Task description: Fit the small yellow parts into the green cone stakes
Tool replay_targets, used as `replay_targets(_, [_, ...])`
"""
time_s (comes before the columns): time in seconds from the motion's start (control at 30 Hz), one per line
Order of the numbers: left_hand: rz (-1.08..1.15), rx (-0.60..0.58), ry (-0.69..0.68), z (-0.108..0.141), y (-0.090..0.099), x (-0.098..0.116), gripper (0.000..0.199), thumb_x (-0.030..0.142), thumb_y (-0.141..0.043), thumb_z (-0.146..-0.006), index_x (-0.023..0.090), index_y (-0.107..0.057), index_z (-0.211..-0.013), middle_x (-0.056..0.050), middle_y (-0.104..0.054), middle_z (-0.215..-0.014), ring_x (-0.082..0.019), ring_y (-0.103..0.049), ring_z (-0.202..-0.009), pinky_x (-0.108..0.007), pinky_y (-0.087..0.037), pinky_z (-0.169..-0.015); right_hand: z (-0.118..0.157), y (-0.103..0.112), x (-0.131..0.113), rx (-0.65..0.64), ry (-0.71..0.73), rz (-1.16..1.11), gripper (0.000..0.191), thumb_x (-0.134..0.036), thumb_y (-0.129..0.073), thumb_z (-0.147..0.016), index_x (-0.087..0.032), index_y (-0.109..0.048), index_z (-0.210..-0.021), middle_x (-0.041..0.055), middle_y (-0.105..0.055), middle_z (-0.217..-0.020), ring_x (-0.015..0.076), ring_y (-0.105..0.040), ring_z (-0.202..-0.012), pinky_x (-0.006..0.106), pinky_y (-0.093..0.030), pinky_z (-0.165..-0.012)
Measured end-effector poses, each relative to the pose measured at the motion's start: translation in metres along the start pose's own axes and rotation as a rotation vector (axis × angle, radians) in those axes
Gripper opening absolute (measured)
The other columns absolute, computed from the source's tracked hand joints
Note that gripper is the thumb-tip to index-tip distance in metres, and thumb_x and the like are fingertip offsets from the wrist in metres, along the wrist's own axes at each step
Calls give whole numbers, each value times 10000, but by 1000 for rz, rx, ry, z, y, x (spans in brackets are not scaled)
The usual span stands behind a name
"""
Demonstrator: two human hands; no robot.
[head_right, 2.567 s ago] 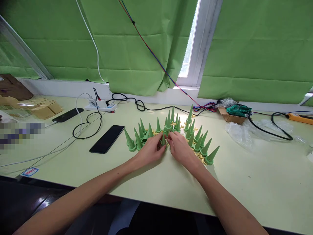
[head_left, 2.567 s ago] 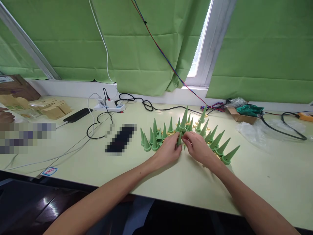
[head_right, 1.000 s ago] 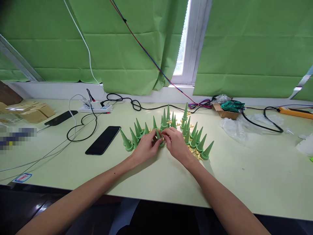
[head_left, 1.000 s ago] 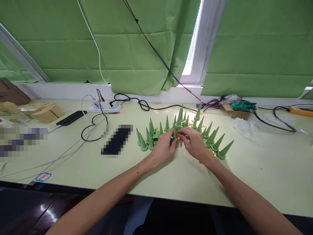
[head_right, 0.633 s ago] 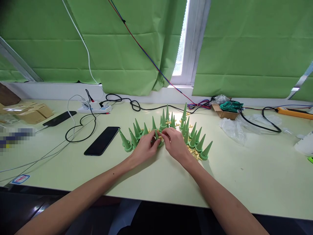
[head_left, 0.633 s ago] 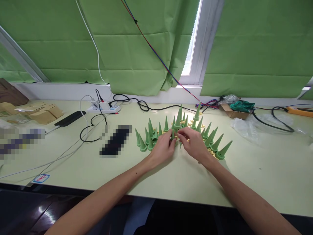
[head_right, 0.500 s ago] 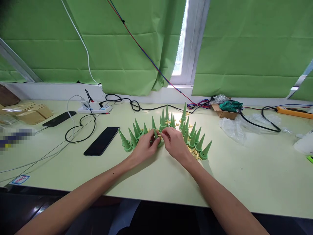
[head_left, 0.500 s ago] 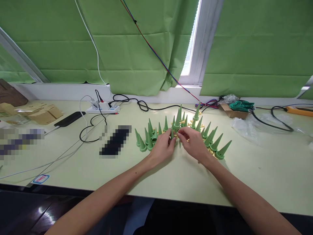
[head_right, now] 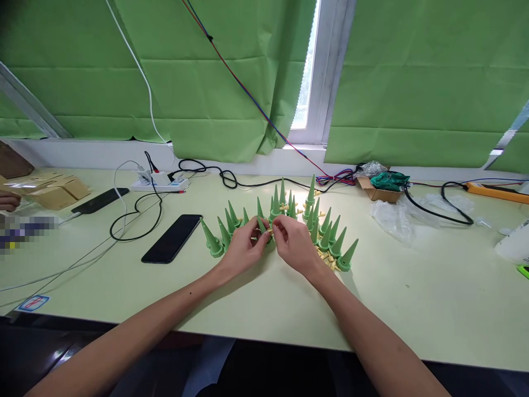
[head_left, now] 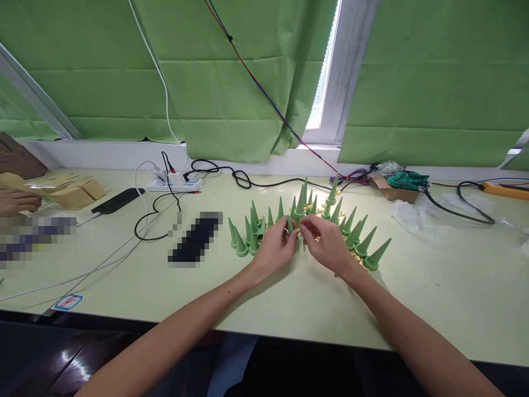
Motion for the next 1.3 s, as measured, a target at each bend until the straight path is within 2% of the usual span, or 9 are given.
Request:
replay_targets(0.27, [13, 58, -5, -2, 5, 1, 126, 301, -483, -950, 196, -541, -910, 17, -568, -749, -98, -461, -581, -234, -336, -530, -1, 3, -5, 40, 48, 1, 166, -190, -468, -945, -194, -632, -923, 49, -679, -842, 168, -596, -701, 299, -467, -659])
replay_targets(0.47, [38, 62, 24, -4, 5, -4, 119, 305, -483, -950, 207, -549, -950, 15, -571, -769, -103, -469, -602, -237, -355, -549, -1, 2, -4, 23, 3, -73, 166, -233, -477, -958, -193, -630, -906, 50, -664, -823, 163, -597, -660, 301, -478, -632])
replay_targets(0.6, [90, 69, 41, -4, 5, -8, 130, 320, -483, -948, 199, -529, -932, -9, -599, -896, -90, -485, -599, -232, -356, -523, -2, 3, -7, 22, -11, -117, 152, -254, -504, -950, -187, -626, -889, 43, -647, -790, 155, -587, -637, 291, -480, -612])
replay_targets(0.7, [82, 69, 48, -4, 6, -9, 132, 325, -480, -948, 205, -535, -954, 4, -582, -830, -90, -467, -585, -227, -354, -519, -2, 3, -9, 23, -17, -134, 148, -267, -523, -944, -186, -624, -871, 38, -640, -762, 149, -583, -627, 281, -482, -602])
replay_targets(0.83, [117, 76, 53, -5, 8, -7, 125, 326, -489, -941, 207, -527, -953, -3, -596, -888, -87, -491, -603, -217, -367, -508, -3, 2, -9, 26, -19, -165, 154, -287, -536, -942, -187, -622, -862, 24, -632, -734, 131, -569, -586, 266, -482, -582])
replay_targets(1.3, [278, 130, 92, -6, 11, -9, 226, 426, -486, -949, 201, -500, -952, 1, -585, -803, -65, -482, -507, -200, -383, -464, -3, 2, -5, 35, -66, -224, 183, -355, -552, -932, -202, -610, -852, 3, -606, -665, 130, -564, -516, 271, -477, -534])
Point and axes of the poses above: each hand's wrist, its own z-axis away from the middle knuckle, its own y-axis out of the back of the hand, x = y × z, the point moved 7 cm from there along -z, towards the middle knuckle
